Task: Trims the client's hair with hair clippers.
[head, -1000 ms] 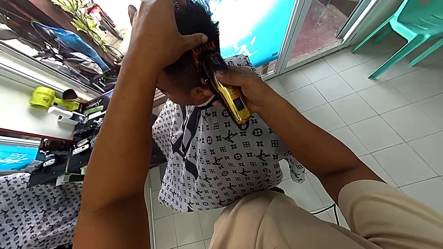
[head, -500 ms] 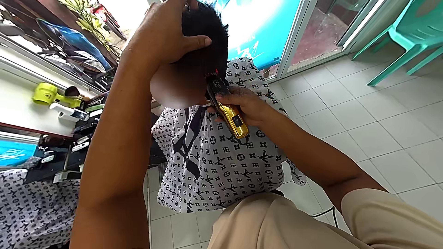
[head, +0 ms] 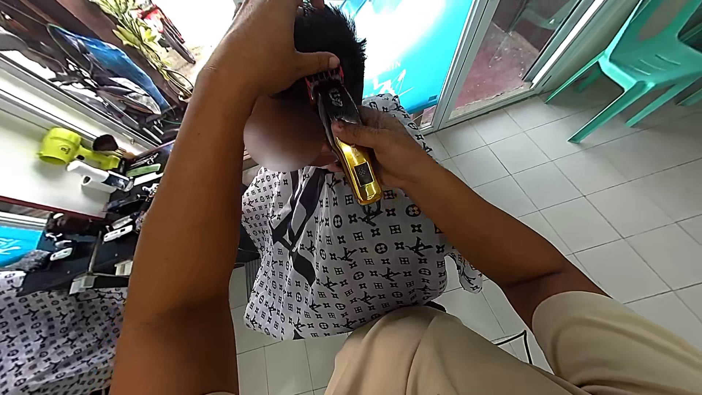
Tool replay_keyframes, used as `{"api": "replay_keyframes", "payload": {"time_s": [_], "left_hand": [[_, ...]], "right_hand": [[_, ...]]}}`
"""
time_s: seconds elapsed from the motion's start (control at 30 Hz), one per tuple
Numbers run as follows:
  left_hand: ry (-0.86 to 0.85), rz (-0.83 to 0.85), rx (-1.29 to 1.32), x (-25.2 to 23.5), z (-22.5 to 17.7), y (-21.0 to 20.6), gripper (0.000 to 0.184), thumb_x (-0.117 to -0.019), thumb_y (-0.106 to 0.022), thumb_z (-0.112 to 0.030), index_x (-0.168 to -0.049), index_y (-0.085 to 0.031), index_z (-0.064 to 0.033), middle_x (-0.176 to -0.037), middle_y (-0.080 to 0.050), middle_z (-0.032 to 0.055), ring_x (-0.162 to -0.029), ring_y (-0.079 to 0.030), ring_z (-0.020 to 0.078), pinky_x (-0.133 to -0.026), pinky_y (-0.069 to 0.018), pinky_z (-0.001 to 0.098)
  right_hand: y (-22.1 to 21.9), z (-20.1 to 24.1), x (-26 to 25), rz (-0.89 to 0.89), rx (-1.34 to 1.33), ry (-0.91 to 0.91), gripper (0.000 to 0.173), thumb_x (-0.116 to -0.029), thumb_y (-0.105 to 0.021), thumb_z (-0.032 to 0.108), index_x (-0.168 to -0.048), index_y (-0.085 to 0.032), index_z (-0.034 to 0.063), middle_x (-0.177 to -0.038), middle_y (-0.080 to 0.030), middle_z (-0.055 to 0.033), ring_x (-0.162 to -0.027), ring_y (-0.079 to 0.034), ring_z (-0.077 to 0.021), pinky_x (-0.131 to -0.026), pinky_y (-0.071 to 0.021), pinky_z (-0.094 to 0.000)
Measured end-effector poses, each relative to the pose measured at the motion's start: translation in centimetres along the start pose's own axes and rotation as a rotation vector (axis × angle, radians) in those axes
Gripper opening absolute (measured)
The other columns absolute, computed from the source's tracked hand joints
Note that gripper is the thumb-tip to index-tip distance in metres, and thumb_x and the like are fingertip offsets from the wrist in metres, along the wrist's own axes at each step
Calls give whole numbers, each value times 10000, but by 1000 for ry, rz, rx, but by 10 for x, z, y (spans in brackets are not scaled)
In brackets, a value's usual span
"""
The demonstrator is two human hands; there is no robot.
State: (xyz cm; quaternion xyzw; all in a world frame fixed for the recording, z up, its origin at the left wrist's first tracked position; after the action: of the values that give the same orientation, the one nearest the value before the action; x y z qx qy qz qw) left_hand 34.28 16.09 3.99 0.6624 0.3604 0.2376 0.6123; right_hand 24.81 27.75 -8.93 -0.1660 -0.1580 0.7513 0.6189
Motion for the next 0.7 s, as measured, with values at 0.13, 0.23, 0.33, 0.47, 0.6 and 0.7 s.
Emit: {"api": "replay_keyframes", "payload": {"time_s": [0.13, 0.23, 0.33, 0.47, 0.6, 0.7], "left_hand": [[12, -88, 92, 14, 7, 18, 689, -945, -615, -608, -1395, -593, -86, -1380, -606, 185, -1340, -541, 322, -1122, -382, 586], [-2, -51, 116, 21, 11, 21, 663, -936, -663, -560, -1412, -566, -109, -1410, -589, 158, -1355, -526, 293, -1127, -380, 561], [-22, -6, 76, 18, 18, 12, 656, -919, -677, -564, -1436, -553, -180, -1382, -616, 118, -1329, -545, 298, -1110, -376, 600], [12, 3, 51, 14, 24, 5, 699, -892, -690, -598, -1451, -540, -206, -1428, -585, 122, -1364, -508, 334, -1117, -334, 644], [20, -2, 28, 14, 22, 5, 712, -878, -707, -601, -1450, -544, -210, -1410, -593, 146, -1352, -510, 366, -1097, -340, 662], [30, 1, 24, 15, 21, 6, 721, -870, -721, -596, -1454, -539, -215, -1416, -592, 145, -1357, -503, 380, -1097, -323, 681]], "right_hand": [[-4, -7, 9, 60, 910, 149, 712, -891, -786, 194, -1489, -427, 52, -1268, -650, -137, -1098, -668, -204, -958, -558, -410], [2, -25, 12, 84, 749, 100, 693, -903, -775, 147, -1495, -436, 28, -1325, -631, -130, -1137, -657, -161, -982, -553, -334], [8, -22, 11, 11, 226, -41, 491, -955, -685, 83, -1391, -472, 10, -1139, -668, -149, -941, -716, -233, -775, -639, -392], [11, -25, 17, 10, -11, -235, 299, -1029, -593, 140, -1296, -511, 34, -1059, -701, -147, -909, -732, -260, -750, -641, -416], [8, -30, 17, -1, -82, -290, 250, -1043, -573, 147, -1261, -541, 29, -1068, -698, -161, -922, -733, -264, -754, -640, -409], [4, -21, 11, -6, -50, -191, 271, -1027, -585, 124, -1271, -511, 33, -1090, -694, -151, -952, -730, -258, -766, -639, -406]]}}
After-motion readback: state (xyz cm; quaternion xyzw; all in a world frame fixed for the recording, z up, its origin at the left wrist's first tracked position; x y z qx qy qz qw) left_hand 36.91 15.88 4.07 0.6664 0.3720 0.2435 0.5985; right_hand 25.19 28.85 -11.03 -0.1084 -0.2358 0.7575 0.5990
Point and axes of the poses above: each hand's wrist, its own x-axis away from the middle knuckle, its own y-axis out of the back of the hand, z = x × y, the point moved 6 cm from there along -x, towards the middle knuckle
